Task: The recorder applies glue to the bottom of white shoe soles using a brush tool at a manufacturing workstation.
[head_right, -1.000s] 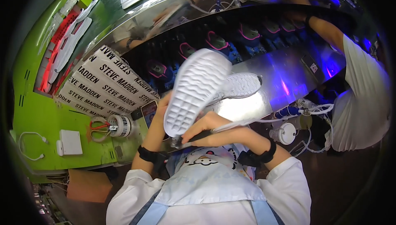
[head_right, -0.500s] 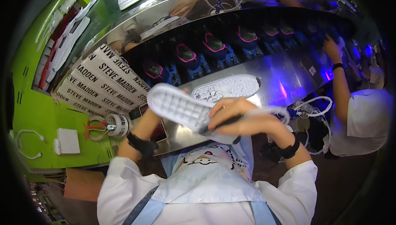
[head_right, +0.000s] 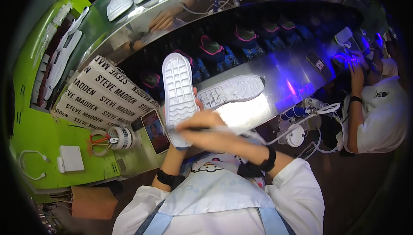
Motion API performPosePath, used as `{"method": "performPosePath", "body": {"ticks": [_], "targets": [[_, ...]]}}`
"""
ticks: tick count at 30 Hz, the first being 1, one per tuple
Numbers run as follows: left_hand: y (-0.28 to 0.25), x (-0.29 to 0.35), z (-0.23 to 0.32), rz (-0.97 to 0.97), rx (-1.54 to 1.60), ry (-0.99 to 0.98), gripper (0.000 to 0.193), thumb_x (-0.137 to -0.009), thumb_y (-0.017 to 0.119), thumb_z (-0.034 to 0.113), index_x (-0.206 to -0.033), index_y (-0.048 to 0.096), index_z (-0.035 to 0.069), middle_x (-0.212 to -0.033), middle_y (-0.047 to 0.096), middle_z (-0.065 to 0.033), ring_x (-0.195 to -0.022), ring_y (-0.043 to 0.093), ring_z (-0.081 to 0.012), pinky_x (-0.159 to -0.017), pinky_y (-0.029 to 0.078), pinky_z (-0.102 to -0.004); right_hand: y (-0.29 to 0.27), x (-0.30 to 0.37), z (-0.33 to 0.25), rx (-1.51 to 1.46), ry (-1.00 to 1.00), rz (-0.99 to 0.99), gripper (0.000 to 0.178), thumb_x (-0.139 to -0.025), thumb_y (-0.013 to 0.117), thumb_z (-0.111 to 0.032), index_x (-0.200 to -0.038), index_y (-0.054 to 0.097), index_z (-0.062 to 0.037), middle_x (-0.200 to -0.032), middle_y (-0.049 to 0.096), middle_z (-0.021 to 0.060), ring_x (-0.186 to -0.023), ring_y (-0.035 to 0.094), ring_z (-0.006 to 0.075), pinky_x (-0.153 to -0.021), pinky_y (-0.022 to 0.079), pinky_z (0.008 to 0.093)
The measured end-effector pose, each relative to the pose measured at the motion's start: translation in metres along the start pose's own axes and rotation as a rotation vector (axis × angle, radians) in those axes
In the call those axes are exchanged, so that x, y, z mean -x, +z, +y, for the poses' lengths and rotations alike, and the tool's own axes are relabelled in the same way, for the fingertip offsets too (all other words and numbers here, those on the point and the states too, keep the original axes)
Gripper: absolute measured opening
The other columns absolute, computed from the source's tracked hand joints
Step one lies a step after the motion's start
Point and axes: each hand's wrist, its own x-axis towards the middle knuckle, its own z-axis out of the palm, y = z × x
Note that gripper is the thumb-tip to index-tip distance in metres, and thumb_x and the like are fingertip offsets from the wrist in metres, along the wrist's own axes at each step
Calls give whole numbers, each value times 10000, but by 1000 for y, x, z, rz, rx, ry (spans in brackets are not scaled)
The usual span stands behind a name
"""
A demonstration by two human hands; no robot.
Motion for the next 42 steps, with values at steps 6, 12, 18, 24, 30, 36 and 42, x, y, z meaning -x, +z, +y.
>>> {"method": "performPosePath", "body": {"ticks": [6, 12, 18, 24, 30, 36, 42], "targets": [[3, -9, 20, -17, 42, -133, 795, -852, 482, 514, -1427, 252, 16, -1309, 411, -277, -1088, 492, -406, -948, 429, -493, -14, 0, -26, -147, 146, -446, 196, -809, 661, -68, -1001, 683, -42, -969, 695, 65, -796, 646, 141, -732, 500, 261], [16, -16, 35, -20, -231, -274, 818, -851, 440, 534, -1428, 231, -7, -1346, 351, -344, -1089, 510, -473, -878, 485, -523, -31, -10, -37, -264, 639, -455, 163, -899, 578, -109, -957, 694, -10, -783, 690, 58, -673, 631, 84, -644, 504, 227], [36, -25, 32, 306, -279, -445, 639, -852, 450, 384, -1261, 457, -107, -1212, 539, -281, -1075, 580, -364, -982, 435, -426, -44, -7, -23, 118, 4, -522, 140, -838, 602, -93, -886, 695, 0, -783, 685, 93, -665, 650, 124, -648, 511, 246], [68, -40, 26, 503, -524, -734, 404, -826, 570, 292, -1040, 624, -46, -958, 672, -183, -827, 665, -247, -771, 541, -320, -51, -14, -40, 177, -173, -516, 137, -814, 617, -66, -902, 679, 19, -943, 672, 125, -825, 661, 223, -753, 515, 297], [79, -34, 26, 530, -886, -624, 379, -826, 634, 291, -1066, 616, -3, -924, 664, -103, -778, 644, -162, -715, 535, -256, -70, -7, -31, 120, -235, -444, 147, -840, 609, -98, -917, 665, 15, -906, 669, 136, -871, 644, 254, -770, 499, 312], [66, -24, 47, 458, -653, -585, 503, -811, 566, 353, -1090, 596, -65, -975, 659, -197, -808, 659, -272, -750, 548, -357, -100, 6, -55, 401, -252, 101, 138, -862, 542, -6, -883, 677, 16, -931, 680, 132, -843, 655, 209, -755, 507, 304], [159, -46, 141, -62, -87, -4, 449, -990, 353, 196, -1339, 312, -84, -1331, 441, -266, -1119, 552, -360, -947, 489, -385, -90, 10, -66, -124, -346, 192, 183, -881, 541, -94, -869, 672, 33, -981, 663, 201, -779, 684, 260, -752, 538, 329]]}}
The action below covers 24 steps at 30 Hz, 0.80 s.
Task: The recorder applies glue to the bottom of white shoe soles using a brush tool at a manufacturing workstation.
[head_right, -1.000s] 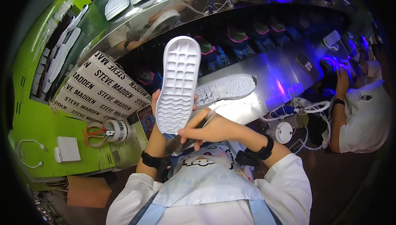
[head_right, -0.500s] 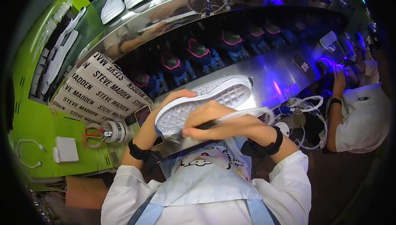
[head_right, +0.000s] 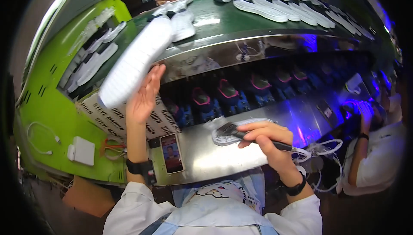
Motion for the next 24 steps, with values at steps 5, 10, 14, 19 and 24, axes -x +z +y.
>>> {"method": "performPosePath", "body": {"ticks": [5, 10, 14, 19, 24], "targets": [[52, -64, 12, 264, -1458, 451, 400, -958, 497, 237, -1176, 461, -96, -1113, 576, -260, -904, 642, -263, -732, 528, -251, 8, 4, 18, -42, 103, 56, 182, -814, 582, 23, -990, 627, 38, -1123, 593, 209, -825, 666, 227, -720, 543, 298], [38, -134, 146, 1054, -2679, 374, 453, -759, 669, 379, -923, 644, -43, -1039, 611, -272, -1007, 583, -327, -852, 457, -429, 29, 22, 17, -146, 171, 122, 260, -725, 605, 140, -963, 611, 35, -1080, 604, 203, -796, 665, 233, -673, 544, 294], [54, -95, 131, 697, -1785, 592, 411, -743, 662, 134, -1099, 573, -50, -949, 638, -170, -839, 619, -191, -673, 505, -298, 5, 27, 24, -150, 314, 254, 250, -733, 583, 121, -973, 616, 56, -942, 644, 211, -710, 649, 204, -666, 524, 291], [21, 40, 20, 246, -999, 59, 475, -751, 559, 56, -1204, 476, -63, -1030, 619, -158, -865, 632, -207, -786, 516, -305, -10, 27, 34, -408, 287, 357, 285, -759, 579, 33, -1045, 578, 37, -1043, 624, 231, -669, 587, 194, -635, 483, 296], [-98, 65, -81, 464, -2432, 143, 401, -707, 547, 33, -1096, 562, -63, -991, 645, -163, -880, 645, -264, -732, 522, -341, 16, 17, 29, -425, 363, 228, 266, -765, 592, 28, -1031, 601, 42, -1045, 638, 221, -646, 577, 175, -645, 478, 282]]}}
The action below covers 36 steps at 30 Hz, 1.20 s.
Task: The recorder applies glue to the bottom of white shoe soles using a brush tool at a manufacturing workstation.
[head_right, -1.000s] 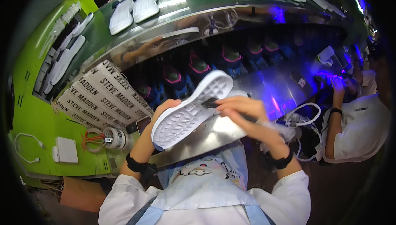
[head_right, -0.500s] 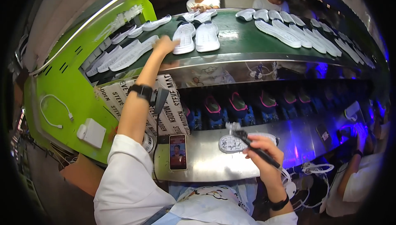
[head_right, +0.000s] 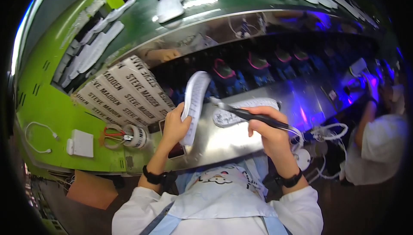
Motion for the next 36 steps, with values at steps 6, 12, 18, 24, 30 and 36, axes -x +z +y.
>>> {"method": "performPosePath", "body": {"ticks": [6, 12, 18, 24, 30, 36], "targets": [[55, 30, -10, -370, 1678, -494, 643, -717, 494, 62, -1354, 407, 68, -1221, 557, -200, -1086, 584, -338, -932, 488, -417, 3, -1, 12, 245, 178, 52, 228, -777, 606, 22, -1002, 631, 44, -878, 669, 144, -624, 574, 138, -575, 459, 244], [96, 49, 9, -280, 1784, -668, 632, -910, 414, 405, -1406, 297, 30, -1355, 431, -229, -1227, 448, -398, -978, 438, -487, 15, 9, 78, 807, -355, -68, 229, -797, 665, -65, -1011, 645, 17, -929, 675, 141, -839, 668, 244, -768, 517, 299], [100, 54, -22, -277, 2294, -743, 610, -924, 340, 489, -1345, 400, 53, -1215, 536, -198, -940, 621, -361, -826, 539, -442, 31, 3, 66, 639, -210, -92, 205, -811, 642, -68, -1003, 651, 2, -964, 677, 142, -847, 669, 209, -771, 516, 285], [79, 23, -10, -494, 2426, -412, 628, -910, 353, 489, -1381, 343, 73, -1167, 521, -275, -906, 593, -440, -761, 533, -547, 47, 8, 54, 529, 125, -367, 240, -757, 676, -50, -997, 677, -33, -974, 687, 116, -860, 669, 236, -813, 508, 311], [37, -4, 4, -756, 1834, -380, 504, -954, 306, 258, -1319, 386, -80, -1232, 527, -273, -1085, 572, -373, -924, 482, -441, 33, -9, 28, 501, 590, -588, 212, -734, 659, -35, -939, 710, -38, -909, 696, 106, -830, 659, 227, -786, 501, 295], [45, -48, 8, -1109, 1155, -328, 303, -891, 522, 159, -1099, 613, -42, -1183, 602, -144, -1082, 574, -202, -910, 454, -300, 24, -19, 23, 839, 73, -1028, 256, -712, 680, -46, -964, 710, -79, -984, 693, 61, -786, 611, 226, -712, 493, 306]]}}
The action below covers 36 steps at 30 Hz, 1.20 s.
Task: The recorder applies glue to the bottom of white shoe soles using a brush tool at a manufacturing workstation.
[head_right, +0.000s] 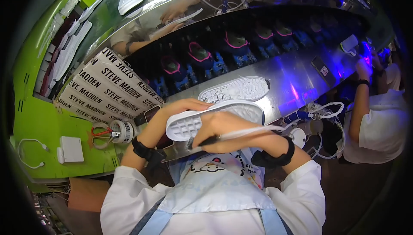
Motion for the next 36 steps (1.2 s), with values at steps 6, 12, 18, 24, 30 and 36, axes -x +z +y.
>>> {"method": "performPosePath", "body": {"ticks": [6, 12, 18, 24, 30, 36], "targets": [[16, 5, 22, 124, 61, -563, 242, -863, 533, 78, -1084, 629, 57, -1116, 631, -54, -989, 602, -153, -850, 473, -248, -10, 31, 7, 203, -194, 172, 235, -677, 679, -12, -883, 731, -113, -938, 667, 85, -915, 578, 217, -827, 450, 344], [50, 4, -42, -40, 725, 621, 811, -866, 361, 615, -1439, 267, 48, -1463, 301, -195, -1339, 305, -366, -1110, 215, -498, -5, 21, 4, -118, 95, 597, 234, -699, 715, 8, -932, 716, -18, -918, 688, 119, -901, 625, 183, -814, 489, 294], [59, 2, -75, -160, 960, 599, 744, -861, 400, 554, -1380, 353, 22, -1289, 484, -198, -1111, 504, -393, -915, 453, -529, 19, -15, 15, 218, 12, 974, 217, -753, 696, -61, -968, 694, -38, -758, 652, 94, -698, 642, 188, -755, 494, 309], [54, -1, -50, 48, 1200, 762, 777, -862, 438, 524, -1431, 240, 33, -1383, 380, -184, -1179, 436, -372, -1004, 390, -496, 21, -19, 6, -122, -27, 977, 205, -752, 651, -59, -956, 676, -53, -861, 666, 153, -751, 654, 256, -756, 498, 338], [46, 3, -27, -62, 1066, 695, 718, -858, 448, 452, -1389, 313, -12, -1229, 497, -270, -976, 589, -397, -828, 533, -454, 25, -10, -8, -786, 408, 445, 193, -829, 651, -75, -1014, 677, -26, -977, 688, 71, -941, 623, 127, -836, 490, 272], [35, 9, -11, -69, 855, 705, 834, -791, 455, 500, -1378, 295, -71, -1277, 465, -299, -993, 581, -415, -793, 536, -460, 20, -9, 4, -852, 403, 356, 190, -910, 578, -130, -1009, 673, 2, -800, 689, 60, -721, 653, 105, -676, 515, 227]]}}
